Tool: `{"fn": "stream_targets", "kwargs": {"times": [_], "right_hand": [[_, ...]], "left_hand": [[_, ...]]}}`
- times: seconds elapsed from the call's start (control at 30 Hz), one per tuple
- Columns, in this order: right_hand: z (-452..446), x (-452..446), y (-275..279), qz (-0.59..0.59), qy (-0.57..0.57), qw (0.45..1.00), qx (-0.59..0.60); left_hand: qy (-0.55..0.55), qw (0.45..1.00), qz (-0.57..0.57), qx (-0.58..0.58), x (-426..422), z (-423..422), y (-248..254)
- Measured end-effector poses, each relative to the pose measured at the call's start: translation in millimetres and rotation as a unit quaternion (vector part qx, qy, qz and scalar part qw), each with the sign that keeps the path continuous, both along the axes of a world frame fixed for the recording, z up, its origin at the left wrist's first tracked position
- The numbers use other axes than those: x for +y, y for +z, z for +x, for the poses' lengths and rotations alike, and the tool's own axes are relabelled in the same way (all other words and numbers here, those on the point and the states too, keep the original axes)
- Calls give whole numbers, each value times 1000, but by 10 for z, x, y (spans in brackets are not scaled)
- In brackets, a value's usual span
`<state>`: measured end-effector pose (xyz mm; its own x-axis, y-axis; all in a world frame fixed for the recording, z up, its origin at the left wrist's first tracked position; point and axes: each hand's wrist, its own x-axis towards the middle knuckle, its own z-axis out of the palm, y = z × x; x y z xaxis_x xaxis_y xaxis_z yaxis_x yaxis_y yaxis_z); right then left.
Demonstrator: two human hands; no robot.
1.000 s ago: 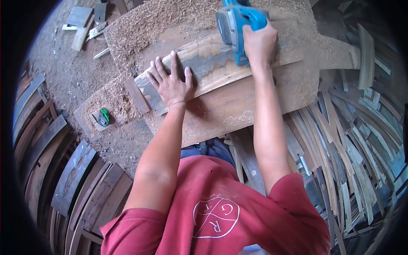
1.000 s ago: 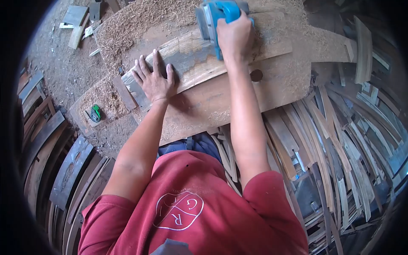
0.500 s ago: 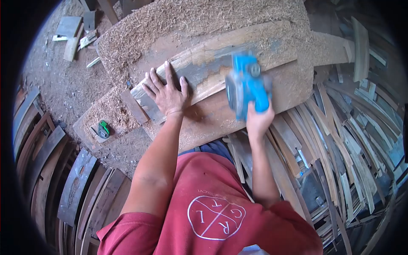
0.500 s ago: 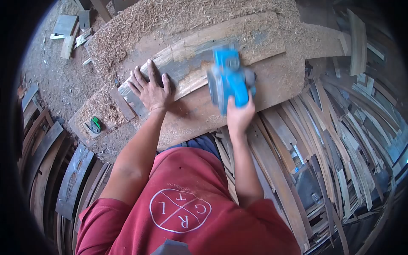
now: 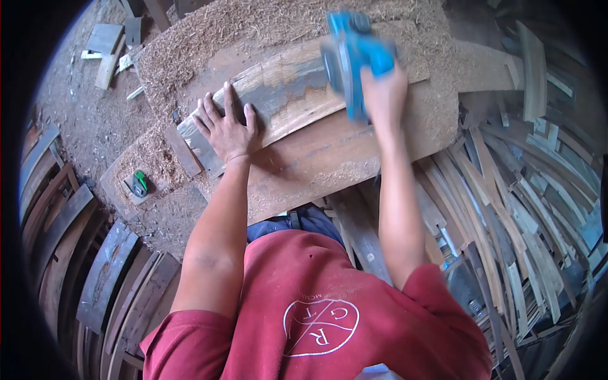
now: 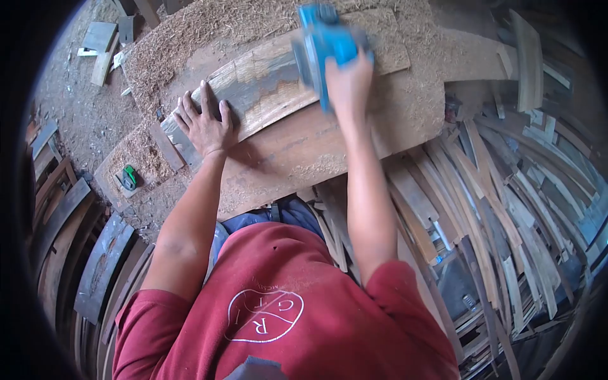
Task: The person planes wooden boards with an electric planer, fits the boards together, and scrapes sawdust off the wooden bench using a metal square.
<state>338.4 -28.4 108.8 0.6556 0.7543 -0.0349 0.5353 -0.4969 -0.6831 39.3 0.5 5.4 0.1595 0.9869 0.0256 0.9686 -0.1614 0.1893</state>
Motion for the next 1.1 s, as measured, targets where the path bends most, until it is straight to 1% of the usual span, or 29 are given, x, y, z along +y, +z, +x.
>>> {"fn": "stream_targets", "kwargs": {"times": [0.03, 0.07, 0.1, 0.17, 0.27, 0.3, 0.37, 0.4, 0.43, 0.47, 0.5, 0.57, 0.6, 0.67, 0.7, 0.77, 0.8, 0.83, 0.87, 0.9, 0.93, 1.0, 1.03, 1.1], "right_hand": [[-184, -346, 187, -16, -21, 997, 69], [-323, -719, 232, -43, -54, 994, 80], [-450, -1091, 261, -32, -76, 993, 80], [-596, -1638, 167, -44, -96, 994, 22], [-529, -1264, 285, -55, -99, 993, 19], [-403, -1003, 277, -56, -73, 996, 18], [-230, -357, 258, -23, -66, 998, 10], [-108, -49, 239, -29, -41, 998, -26], [54, 237, 132, 16, -17, 999, -24], [141, 523, 134, 17, -19, 1000, -16], [234, 741, 67, 39, -16, 997, -68], [446, 1007, -44, -5, -17, 992, -126], [462, 925, -54, -4, -23, 992, -126], [474, 728, -72, 36, 7, 994, -107], [380, 514, 74, 25, 18, 999, -45], [230, -128, 104, 38, -4, 999, 1], [87, -463, 234, -4, -19, 1000, 19], [-63, -758, 337, -43, -57, 997, 13], [-131, -1086, 314, -45, -71, 996, 19], [-173, -1380, 217, -55, -89, 995, -4], [-183, -1365, 253, -59, -86, 994, -8], [-178, -1288, 260, -99, -133, 986, 5], [-105, -1056, 255, -60, -104, 993, -11], [132, -521, 201, -47, -77, 996, -22]], "left_hand": [[-2, 1000, 1, 6, 10, -7, 10], [6, 1000, 0, 4, 19, -15, 17], [3, 1000, -3, 11, 16, -14, 20], [1, 1000, -14, 22, 17, -4, 38], [0, 1000, -18, 18, 19, 2, 59], [4, 1000, -22, 21, 11, -7, 76], [0, 1000, -19, 8, 21, 7, 87], [0, 1000, -22, 11, -7, 6, 88], [-1, 1000, -16, 9, -12, 7, 82], [-2, 1000, -5, 6, 7, 10, 73], [-3, 1000, 0, 8, 6, 3, 61], [-1, 1000, 9, 6, -7, -3, 24], [-7, 1000, 11, 6, -5, -10, 29], [0, 1000, 9, 3, -9, 2, 30], [0, 1000, 16, -3, -16, 11, 30], [1, 1000, 14, -3, -21, 4, 27], [1, 1000, 13, -1, -2, -3, 19], [3, 1000, 11, -5, 12, -3, 10], [2, 1000, 11, -1, 13, -6, 3], [2, 1000, 8, 3, 10, -10, 4], [4, 1000, 4, -1, -2, -9, 32], [4, 1000, -4, 11, 11, 7, 69], [8, 1000, -3, 13, 41, 13, 51], [0, 1000, 4, 1, 12, 1, 39]]}}
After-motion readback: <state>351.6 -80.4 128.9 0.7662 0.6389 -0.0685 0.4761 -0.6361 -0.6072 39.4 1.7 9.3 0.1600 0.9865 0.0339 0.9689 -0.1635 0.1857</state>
